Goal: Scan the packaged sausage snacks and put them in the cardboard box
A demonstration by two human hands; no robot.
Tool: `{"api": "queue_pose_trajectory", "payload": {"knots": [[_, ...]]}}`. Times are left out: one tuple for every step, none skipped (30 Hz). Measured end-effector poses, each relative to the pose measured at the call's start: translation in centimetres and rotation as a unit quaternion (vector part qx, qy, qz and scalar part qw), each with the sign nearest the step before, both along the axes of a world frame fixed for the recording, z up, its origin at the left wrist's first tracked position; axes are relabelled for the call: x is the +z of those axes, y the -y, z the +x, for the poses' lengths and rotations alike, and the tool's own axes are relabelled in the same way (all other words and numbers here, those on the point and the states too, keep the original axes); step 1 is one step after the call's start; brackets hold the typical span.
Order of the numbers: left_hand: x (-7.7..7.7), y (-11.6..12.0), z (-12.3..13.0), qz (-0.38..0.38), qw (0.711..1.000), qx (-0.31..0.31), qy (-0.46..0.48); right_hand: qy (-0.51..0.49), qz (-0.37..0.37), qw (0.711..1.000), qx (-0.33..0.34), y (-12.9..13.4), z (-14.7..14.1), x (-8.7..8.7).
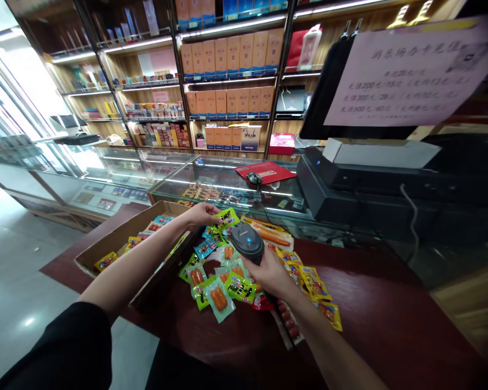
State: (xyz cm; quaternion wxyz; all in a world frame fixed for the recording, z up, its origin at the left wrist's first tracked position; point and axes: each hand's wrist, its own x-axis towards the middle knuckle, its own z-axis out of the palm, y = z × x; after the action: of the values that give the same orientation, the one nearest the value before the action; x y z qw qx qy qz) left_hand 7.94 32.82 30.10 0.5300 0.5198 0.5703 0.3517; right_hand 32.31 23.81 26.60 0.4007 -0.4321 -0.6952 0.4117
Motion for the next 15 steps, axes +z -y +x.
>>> {"api": "queue_pose_trajectory", "payload": {"knots": [[0.07, 0.06, 0.0, -0.002, 1.0, -0.001, 0.0, -0.001, 0.0, 1.0, 0.004, -0.01, -0.01, 0.06], [0.08, 0.09, 0.0, -0.004, 1.0, -0.002, 0.0, -0.002, 0.001, 1.0, 0.008, -0.02, -0.01, 0.13], [0.05, 0.09, 0.0, -0.004, 1.0, -0.002, -0.001, -0.003, 0.001, 1.0, 0.012, -0.03, 0.0, 0.2], [-0.03, 0.06, -0.01, -0.003, 1.0, 0.0, -0.004, -0.004, 0.001, 1.0, 0.014, -0.04, 0.01, 0.26], [-0.12, 0.03, -0.02, -0.002, 1.0, 0.001, -0.008, -0.006, 0.0, 1.0, 0.015, -0.05, 0.02, 0.31], [-0.23, 0.0, -0.03, 0.0, 1.0, 0.001, -0.015, -0.008, -0.001, 1.0, 0.017, -0.05, 0.03, 0.36], [-0.33, -0.02, -0.04, 0.003, 1.0, 0.001, -0.022, -0.008, -0.001, 1.0, 0.019, -0.05, 0.03, 0.39], [-0.41, -0.02, -0.03, 0.007, 1.0, -0.001, -0.03, -0.006, -0.001, 1.0, 0.02, -0.05, 0.04, 0.41], [-0.45, 0.0, -0.02, 0.013, 0.999, -0.005, -0.039, -0.002, 0.0, 1.0, 0.022, -0.06, 0.05, 0.42], [-0.46, 0.04, 0.0, 0.018, 0.999, -0.011, -0.047, 0.002, 0.001, 1.0, 0.023, -0.07, 0.07, 0.41], [-0.44, 0.09, 0.04, 0.023, 0.998, -0.017, -0.056, 0.006, 0.001, 1.0, 0.023, -0.08, 0.08, 0.39], [-0.4, 0.15, 0.08, 0.027, 0.997, -0.022, -0.064, 0.01, 0.001, 1.0, 0.021, -0.11, 0.1, 0.36], [-0.34, 0.2, 0.13, 0.029, 0.997, -0.028, -0.071, 0.012, 0.0, 1.0, 0.019, -0.13, 0.13, 0.32], [-0.27, 0.25, 0.18, 0.028, 0.996, -0.031, -0.076, 0.012, -0.001, 1.0, 0.017, -0.16, 0.15, 0.28], [-0.2, 0.28, 0.21, 0.027, 0.996, -0.034, -0.079, 0.011, -0.003, 1.0, 0.015, -0.18, 0.17, 0.23]]}}
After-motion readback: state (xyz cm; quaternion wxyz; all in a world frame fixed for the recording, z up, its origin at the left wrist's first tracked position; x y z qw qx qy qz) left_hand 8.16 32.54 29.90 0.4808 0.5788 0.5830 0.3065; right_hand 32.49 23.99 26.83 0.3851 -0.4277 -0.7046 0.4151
